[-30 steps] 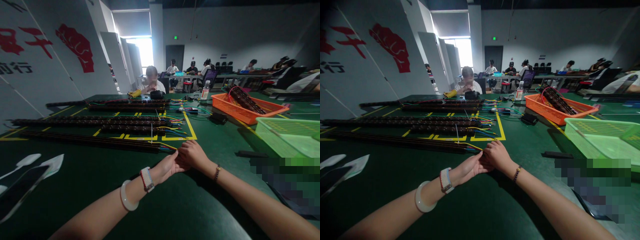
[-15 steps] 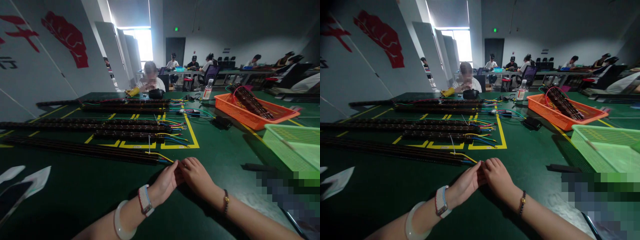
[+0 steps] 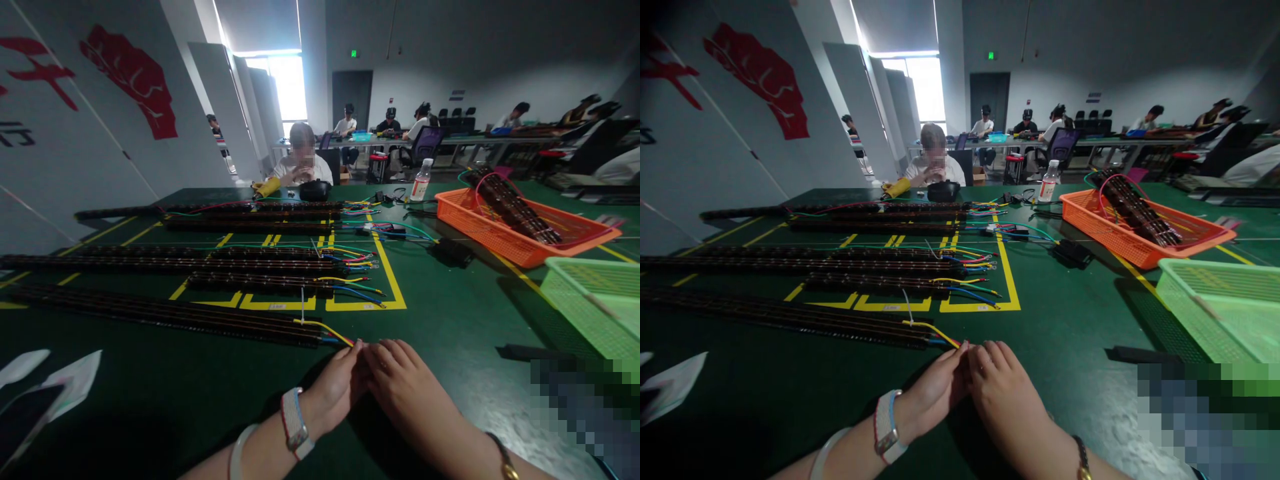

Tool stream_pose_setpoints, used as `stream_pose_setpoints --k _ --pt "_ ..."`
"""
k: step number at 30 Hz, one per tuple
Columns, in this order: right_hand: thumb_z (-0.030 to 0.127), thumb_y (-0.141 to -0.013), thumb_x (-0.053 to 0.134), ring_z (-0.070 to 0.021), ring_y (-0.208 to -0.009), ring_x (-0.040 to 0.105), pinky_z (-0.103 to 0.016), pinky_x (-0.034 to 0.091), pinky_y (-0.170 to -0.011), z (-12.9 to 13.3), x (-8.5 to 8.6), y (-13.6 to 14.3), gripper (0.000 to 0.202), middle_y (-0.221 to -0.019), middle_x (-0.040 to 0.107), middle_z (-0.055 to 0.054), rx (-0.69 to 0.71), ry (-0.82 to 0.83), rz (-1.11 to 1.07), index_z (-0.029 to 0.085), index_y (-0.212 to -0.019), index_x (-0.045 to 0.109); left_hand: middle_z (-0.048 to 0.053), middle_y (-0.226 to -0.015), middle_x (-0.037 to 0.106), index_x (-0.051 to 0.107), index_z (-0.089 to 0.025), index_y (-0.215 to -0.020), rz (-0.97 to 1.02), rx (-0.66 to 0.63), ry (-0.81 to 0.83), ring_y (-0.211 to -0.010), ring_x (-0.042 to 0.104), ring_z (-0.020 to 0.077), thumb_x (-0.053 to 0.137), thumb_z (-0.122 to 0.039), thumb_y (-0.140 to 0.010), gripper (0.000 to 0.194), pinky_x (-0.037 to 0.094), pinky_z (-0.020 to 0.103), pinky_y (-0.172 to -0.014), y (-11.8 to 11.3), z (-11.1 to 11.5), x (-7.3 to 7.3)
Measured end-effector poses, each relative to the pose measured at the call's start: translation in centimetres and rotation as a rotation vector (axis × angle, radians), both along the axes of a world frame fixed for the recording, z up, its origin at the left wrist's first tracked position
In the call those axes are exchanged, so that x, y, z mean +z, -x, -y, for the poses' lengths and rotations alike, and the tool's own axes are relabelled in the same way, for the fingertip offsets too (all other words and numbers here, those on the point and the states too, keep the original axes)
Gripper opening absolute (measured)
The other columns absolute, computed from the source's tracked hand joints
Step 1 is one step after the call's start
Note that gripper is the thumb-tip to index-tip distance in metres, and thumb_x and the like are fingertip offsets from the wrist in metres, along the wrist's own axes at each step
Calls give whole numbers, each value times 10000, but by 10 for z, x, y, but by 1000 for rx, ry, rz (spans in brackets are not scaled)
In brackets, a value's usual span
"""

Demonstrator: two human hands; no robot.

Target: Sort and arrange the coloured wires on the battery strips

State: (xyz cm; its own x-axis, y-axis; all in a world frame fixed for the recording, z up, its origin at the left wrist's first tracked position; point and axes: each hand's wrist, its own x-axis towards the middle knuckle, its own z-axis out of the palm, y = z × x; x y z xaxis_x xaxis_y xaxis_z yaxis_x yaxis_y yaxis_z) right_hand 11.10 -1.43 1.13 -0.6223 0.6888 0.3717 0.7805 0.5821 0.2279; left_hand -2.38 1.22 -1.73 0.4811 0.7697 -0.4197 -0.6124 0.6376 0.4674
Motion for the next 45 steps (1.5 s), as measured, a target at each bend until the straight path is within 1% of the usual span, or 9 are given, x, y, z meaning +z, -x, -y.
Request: stream_pose_setpoints --k 3,6,13,19,23,30,34,38,45 --pt "106 -761 563 -178 -748 527 -330 422 -712 1 17 -7 214 -857 629 -36 11 43 -55 190 -939 645 46 -773 643 620 -133 -814 -8 -33 -16 -730 597 139 613 -297 -816 164 432 250 -659 1 0 -1" --pt "112 -728 613 -172 -685 503 -320 391 -659 1 22 -12 144 -769 608 -27 -5 21 -30 189 -846 644 67 -829 662 642 -120 -841 3 -47 -43 -745 606 140 580 -279 -840 170 441 258 -694 2 0 -1" --pt "56 -684 595 -189 -700 496 -339 362 -667 4 15 -9 169 -776 619 -45 -11 -61 41 175 -795 639 48 -771 662 662 -116 -796 52 -46 -26 -717 600 116 542 -213 -857 166 440 244 -735 1 -2 2" --pt "49 -711 549 -189 -672 495 -336 355 -625 6 13 -5 267 -815 633 -48 -17 -67 56 147 -946 627 48 -791 661 665 -116 -796 55 -61 -21 -753 599 115 554 -190 -843 141 426 233 -761 2 -1 6" --pt "64 -740 555 -182 -702 507 -327 358 -644 6 12 -6 252 -865 635 -49 -9 -58 44 154 -967 615 39 -762 657 665 -118 -784 53 -59 -25 -723 591 108 539 -176 -850 154 425 234 -745 3 -1 7" --pt "107 -761 570 -191 -727 493 -335 349 -661 11 15 -6 108 -810 605 -65 -44 -67 98 176 -820 630 47 -776 671 669 -121 -814 -1 -60 -57 -729 598 125 546 -218 -852 161 418 253 -749 3 -1 6" --pt "109 -770 553 -190 -722 493 -340 350 -655 9 12 -6 165 -828 601 -64 -48 -62 89 172 -896 638 56 -801 671 661 -124 -833 -19 -60 -58 -770 602 149 583 -250 -831 148 411 279 -765 2 -1 5" --pt "112 -798 530 -188 -729 491 -334 354 -657 8 9 -6 130 -813 592 -68 -37 -64 97 177 -842 634 59 -802 665 657 -122 -832 -19 -52 -62 -786 598 158 610 -269 -813 155 405 286 -768 1 -2 4" --pt "71 -760 506 -209 -739 491 -348 392 -648 9 -3 -2 211 -827 583 -103 -75 -65 138 132 -912 639 49 -774 660 654 -123 -812 16 -40 -68 -803 594 158 627 -262 -802 143 390 289 -826 1 -2 3"
